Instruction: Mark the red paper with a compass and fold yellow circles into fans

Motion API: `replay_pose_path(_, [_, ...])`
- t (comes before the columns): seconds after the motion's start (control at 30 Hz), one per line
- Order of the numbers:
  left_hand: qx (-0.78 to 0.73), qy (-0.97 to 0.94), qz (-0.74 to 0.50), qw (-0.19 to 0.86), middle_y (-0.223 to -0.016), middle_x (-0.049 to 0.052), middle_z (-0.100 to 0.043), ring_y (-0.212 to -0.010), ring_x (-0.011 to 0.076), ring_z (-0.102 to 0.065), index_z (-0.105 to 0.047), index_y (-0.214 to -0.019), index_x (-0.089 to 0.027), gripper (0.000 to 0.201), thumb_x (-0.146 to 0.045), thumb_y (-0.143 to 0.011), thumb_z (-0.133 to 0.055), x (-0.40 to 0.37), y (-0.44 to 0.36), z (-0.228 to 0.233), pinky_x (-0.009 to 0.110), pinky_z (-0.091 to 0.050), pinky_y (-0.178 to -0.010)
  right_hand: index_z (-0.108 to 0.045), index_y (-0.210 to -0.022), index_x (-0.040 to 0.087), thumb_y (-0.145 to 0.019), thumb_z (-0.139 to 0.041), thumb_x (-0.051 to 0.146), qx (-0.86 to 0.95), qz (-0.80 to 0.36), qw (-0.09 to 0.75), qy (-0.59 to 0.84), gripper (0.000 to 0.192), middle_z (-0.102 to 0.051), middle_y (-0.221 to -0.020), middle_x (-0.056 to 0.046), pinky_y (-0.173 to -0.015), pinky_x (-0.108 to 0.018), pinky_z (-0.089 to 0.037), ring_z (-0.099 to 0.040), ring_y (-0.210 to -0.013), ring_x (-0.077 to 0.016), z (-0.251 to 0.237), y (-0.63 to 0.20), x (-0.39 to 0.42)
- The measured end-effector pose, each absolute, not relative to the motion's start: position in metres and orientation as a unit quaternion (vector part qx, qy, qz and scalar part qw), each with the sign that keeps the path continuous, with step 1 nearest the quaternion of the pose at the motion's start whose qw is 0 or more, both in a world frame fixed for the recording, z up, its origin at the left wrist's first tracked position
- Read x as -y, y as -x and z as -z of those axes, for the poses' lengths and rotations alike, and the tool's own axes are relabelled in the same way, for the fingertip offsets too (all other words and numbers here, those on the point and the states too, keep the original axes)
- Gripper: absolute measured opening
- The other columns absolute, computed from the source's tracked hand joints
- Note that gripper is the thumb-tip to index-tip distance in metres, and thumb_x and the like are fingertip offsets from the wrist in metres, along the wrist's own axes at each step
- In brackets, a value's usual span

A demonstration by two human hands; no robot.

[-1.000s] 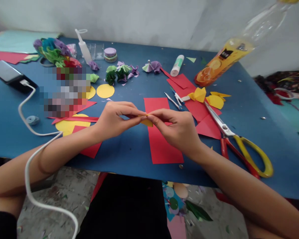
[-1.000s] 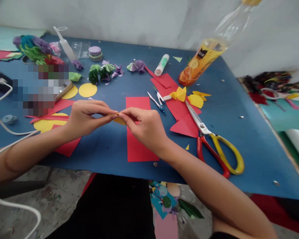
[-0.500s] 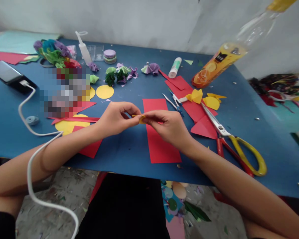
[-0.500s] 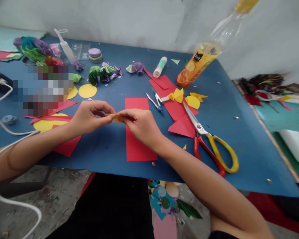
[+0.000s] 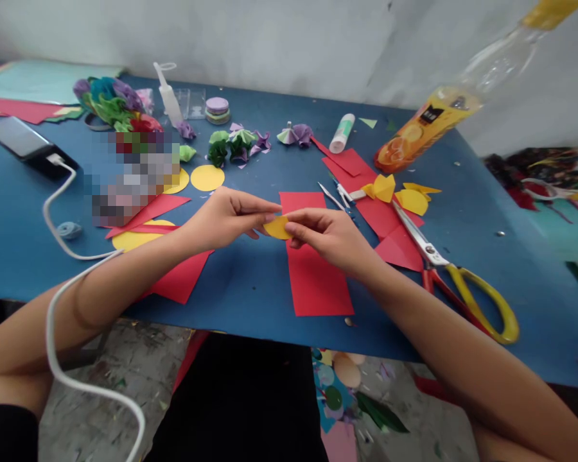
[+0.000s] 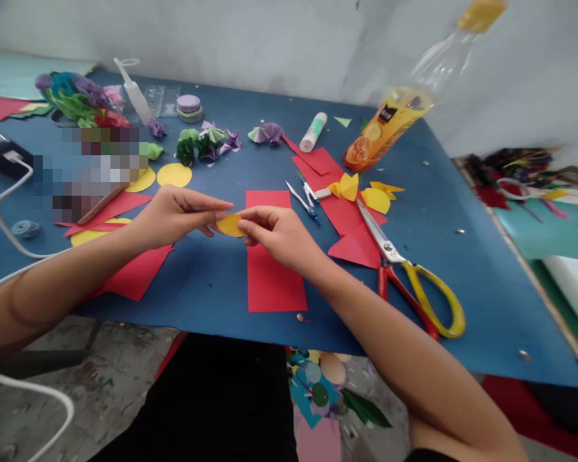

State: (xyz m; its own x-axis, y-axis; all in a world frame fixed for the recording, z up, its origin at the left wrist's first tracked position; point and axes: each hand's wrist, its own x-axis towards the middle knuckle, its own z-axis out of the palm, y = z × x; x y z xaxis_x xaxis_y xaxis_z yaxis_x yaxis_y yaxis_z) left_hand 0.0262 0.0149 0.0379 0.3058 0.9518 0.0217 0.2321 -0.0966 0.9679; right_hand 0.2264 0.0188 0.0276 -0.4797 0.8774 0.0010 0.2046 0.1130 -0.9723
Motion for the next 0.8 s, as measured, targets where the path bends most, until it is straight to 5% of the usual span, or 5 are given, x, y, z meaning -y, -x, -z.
replay_pose_path(0.27, [-0.358, -0.674, -0.360, 0.536, -0.082, 0.003, -0.072, -0.075, 0.0138, -0.070, -0.068, -0.094, -0.013, 0.017, -0.014, -0.080, -0.057, -0.012, -0.022, -0.040, 0.019, -0.058, -0.058, -0.063, -0.085, 0.021, -0.073, -0.073, 0.035, 0.578, -0.606, 0.385, 0.387, 0.021, -0.060, -0.059, 0.005, -0.047, -0.019, -0.039, -0.048, -0.047, -0.0052, -0.031, -0.230, -0.024])
replay_pose_path(0.43, [-0.301, -0.790, -0.372, 0.383, -0.087, 0.003, -0.071, -0.078, 0.0106, -0.066, -0.069, -0.094, -0.015, 0.022, -0.007, -0.075, -0.060, -0.013, -0.020, -0.033, 0.016, -0.053, -0.063, -0.062, -0.085, 0.020, -0.073, -0.072, 0.038, 0.574, -0.640, 0.347, 0.375, 0.024, -0.059, -0.065, 0.005, -0.047, -0.019, -0.040, -0.048, -0.048, -0.0046, -0.030, -0.230, -0.023])
replay_pose_path(0.53, [-0.289, -0.809, -0.412, 0.304, -0.074, 0.001, -0.069, -0.064, 0.0069, -0.060, -0.072, -0.085, -0.016, 0.011, -0.013, -0.080, -0.063, -0.013, -0.022, -0.029, 0.015, -0.047, -0.058, -0.063, -0.086, 0.018, -0.085, -0.057, 0.044, 0.677, -0.533, 0.340, 0.376, 0.028, -0.058, -0.067, 0.002, -0.052, -0.021, -0.044, -0.052, -0.054, -0.0071, -0.031, -0.227, -0.017])
replay_pose_path(0.67, [-0.304, -0.790, -0.431, 0.314, -0.065, 0.000, -0.066, -0.054, 0.0056, -0.054, -0.072, -0.082, -0.013, 0.009, -0.018, -0.081, -0.064, -0.010, -0.025, -0.029, 0.016, -0.043, -0.051, -0.064, -0.085, 0.017, -0.083, -0.063, 0.036, 0.805, -0.286, 0.387, 0.347, 0.019, -0.061, -0.072, 0.001, -0.057, -0.021, -0.046, -0.055, -0.061, -0.0087, -0.033, -0.224, -0.007])
replay_pose_path(0.8, [-0.310, -0.791, -0.416, 0.324, -0.067, 0.000, -0.065, -0.056, 0.0059, -0.054, -0.071, -0.081, -0.015, 0.008, -0.020, -0.082, -0.064, -0.008, -0.025, -0.032, 0.016, -0.042, -0.050, -0.064, -0.085, 0.016, -0.087, -0.059, 0.023, 0.829, -0.201, 0.412, 0.320, 0.008, -0.065, -0.074, 0.000, -0.056, -0.018, -0.048, -0.057, -0.060, -0.0076, -0.033, -0.223, -0.002])
